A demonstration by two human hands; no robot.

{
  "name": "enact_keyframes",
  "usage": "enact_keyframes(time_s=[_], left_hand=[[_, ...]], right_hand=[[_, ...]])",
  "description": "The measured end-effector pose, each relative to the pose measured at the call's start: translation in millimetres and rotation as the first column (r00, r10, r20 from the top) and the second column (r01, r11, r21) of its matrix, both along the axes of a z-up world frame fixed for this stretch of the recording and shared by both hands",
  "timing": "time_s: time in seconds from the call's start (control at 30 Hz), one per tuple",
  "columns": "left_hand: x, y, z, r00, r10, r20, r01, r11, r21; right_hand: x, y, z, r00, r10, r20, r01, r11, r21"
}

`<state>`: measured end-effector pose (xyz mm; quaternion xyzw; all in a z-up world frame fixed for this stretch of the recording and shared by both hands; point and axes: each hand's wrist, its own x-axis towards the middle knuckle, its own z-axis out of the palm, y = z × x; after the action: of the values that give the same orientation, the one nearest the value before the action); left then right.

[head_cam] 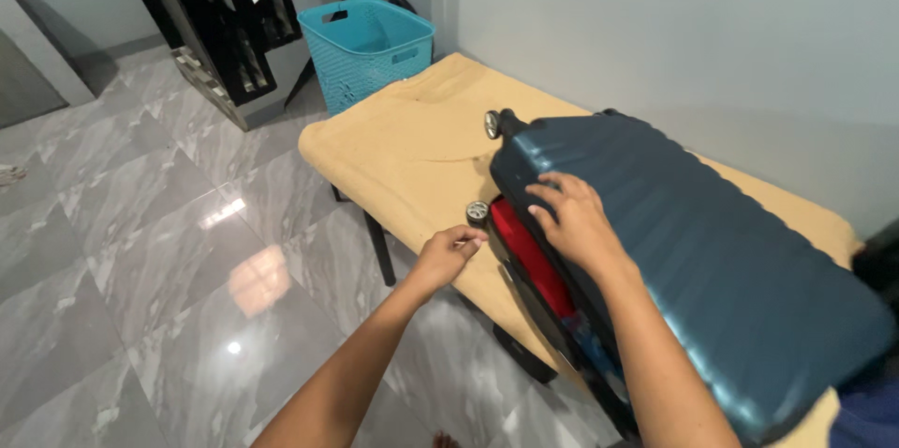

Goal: The person folds a white t-shirt, a blue patterned shirt, and a yellow patterned shirt on a beige towel. They place the folded clothes into an open suitcase, secure the contents with a strap, and close the suitcase.

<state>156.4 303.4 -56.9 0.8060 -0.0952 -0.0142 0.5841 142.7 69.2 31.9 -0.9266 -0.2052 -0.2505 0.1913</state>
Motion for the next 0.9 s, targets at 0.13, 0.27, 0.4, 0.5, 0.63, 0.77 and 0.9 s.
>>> enact_keyframes(time_s=[0.13, 0.27, 0.4, 0.5, 0.63, 0.77, 0.9], left_hand=[[49, 12, -2, 0.997, -0.079, -0.024, 0.079, 0.997, 0.003], [116, 14, -5, 0.988, -0.148, -0.038, 0.146, 0.988, -0.044], [168, 11, -6, 0.991, -0.135, 0.014, 0.136, 0.990, -0.031], [201, 6, -3, 0.995, -0.077, 0.055, 0.080, 0.996, -0.043], [235, 0, 9, 0.977, -0.109, 0.184, 0.130, 0.986, -0.103], [258, -6, 29, 0.822, -0.278, 0.497, 0.322, 0.947, -0.003], [277, -1, 54, 0.682, -0.554, 0.477, 0.513, 0.828, 0.227]], right_hand=[[55, 9, 4, 0.997, -0.083, -0.007, 0.083, 0.997, -0.010], [108, 10, 6, 0.989, -0.145, -0.008, 0.145, 0.989, -0.026], [150, 9, 20, 0.968, -0.196, -0.158, 0.193, 0.981, -0.035], [169, 12, 29, 0.949, -0.203, -0.241, 0.194, 0.979, -0.062], [193, 24, 47, 0.907, -0.204, -0.368, 0.210, 0.977, -0.026], [214, 25, 47, 0.836, -0.306, -0.455, 0.306, 0.949, -0.076], [223, 25, 29, 0.799, -0.387, -0.460, 0.339, 0.922, -0.187]])
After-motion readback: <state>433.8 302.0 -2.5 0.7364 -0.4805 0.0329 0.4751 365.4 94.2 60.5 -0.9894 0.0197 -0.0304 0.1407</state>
